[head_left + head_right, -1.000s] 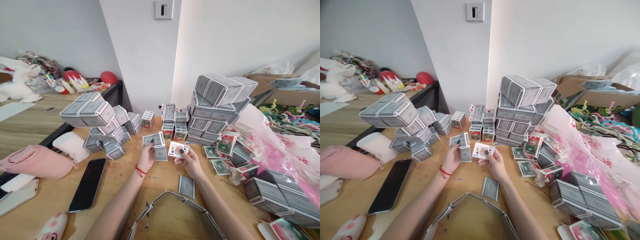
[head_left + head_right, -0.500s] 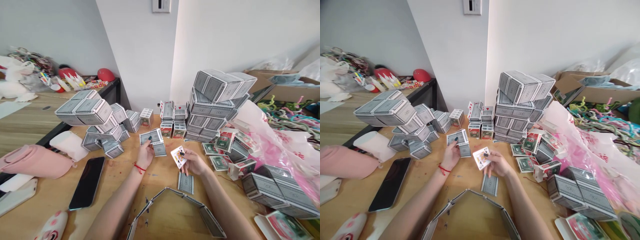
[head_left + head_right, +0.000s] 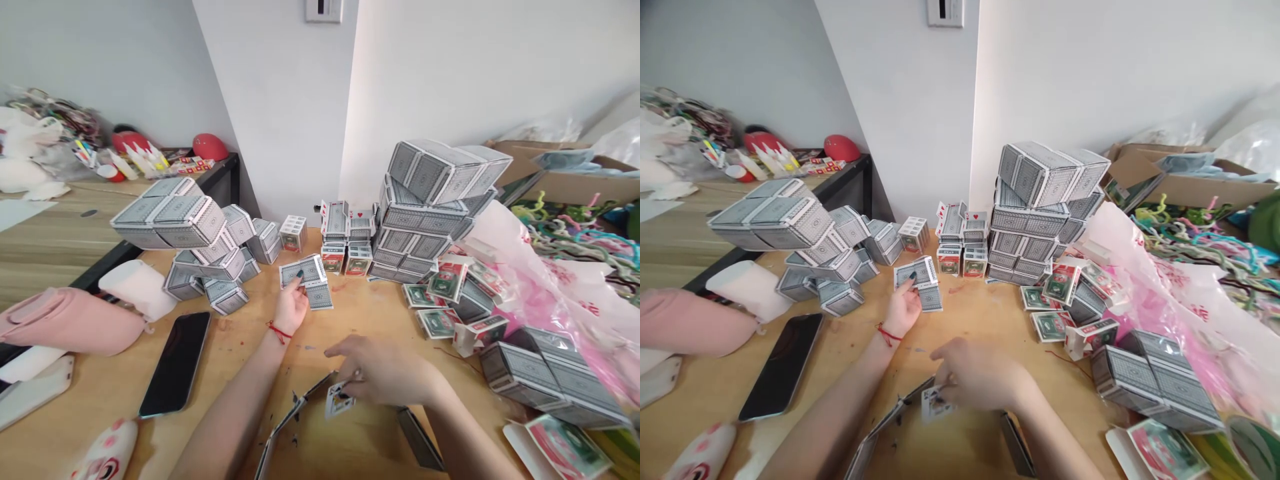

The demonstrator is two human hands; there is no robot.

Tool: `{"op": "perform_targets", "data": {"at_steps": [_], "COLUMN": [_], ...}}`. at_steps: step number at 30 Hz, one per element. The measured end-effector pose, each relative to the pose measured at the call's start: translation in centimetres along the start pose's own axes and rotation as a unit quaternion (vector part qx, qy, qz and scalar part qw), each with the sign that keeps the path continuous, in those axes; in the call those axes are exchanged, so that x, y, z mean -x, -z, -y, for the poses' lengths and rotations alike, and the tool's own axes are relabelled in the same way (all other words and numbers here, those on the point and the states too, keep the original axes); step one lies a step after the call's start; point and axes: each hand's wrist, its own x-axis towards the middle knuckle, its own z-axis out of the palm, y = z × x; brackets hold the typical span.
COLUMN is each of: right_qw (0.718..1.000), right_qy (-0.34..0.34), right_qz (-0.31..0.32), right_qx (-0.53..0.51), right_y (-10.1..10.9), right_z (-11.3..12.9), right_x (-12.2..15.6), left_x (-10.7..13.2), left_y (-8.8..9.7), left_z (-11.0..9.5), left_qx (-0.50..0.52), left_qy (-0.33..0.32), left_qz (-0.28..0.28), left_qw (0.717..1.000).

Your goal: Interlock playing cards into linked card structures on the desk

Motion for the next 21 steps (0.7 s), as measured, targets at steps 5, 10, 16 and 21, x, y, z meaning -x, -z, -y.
{"op": "perform_targets", "data": {"at_steps": [5, 10, 16, 21], "right_qw": [0.974, 0.953, 0.928, 0.925], "right_qy": [-0.06, -0.102, -0.174, -0.146], "right_qz": [0.038, -0.006, -0.126, -0.256], "right_qx": [0.216, 0.285, 0.305, 0.241], "right_y": [-1.2, 0.0, 2.6, 3.9], "right_z": [-0.2, -2.1, -4.9, -6.2], "right_x": [-0.5, -2.1, -4.5, -4.6], "left_x": [0.1, 0.3, -0.3, -0.6], "left_y": [0.0, -0.1, 0.2, 0.4], "left_z": [-0.1, -0.6, -0.7, -0.8], "left_qx": [0.007, 0.019, 0.024, 0.038], "left_qy": [0.002, -0.003, 0.008, -0.02], "left_qz": [0.007, -0.005, 0.001, -0.002], "left_qw": [1.0, 1.0, 1.0, 0.999]}}
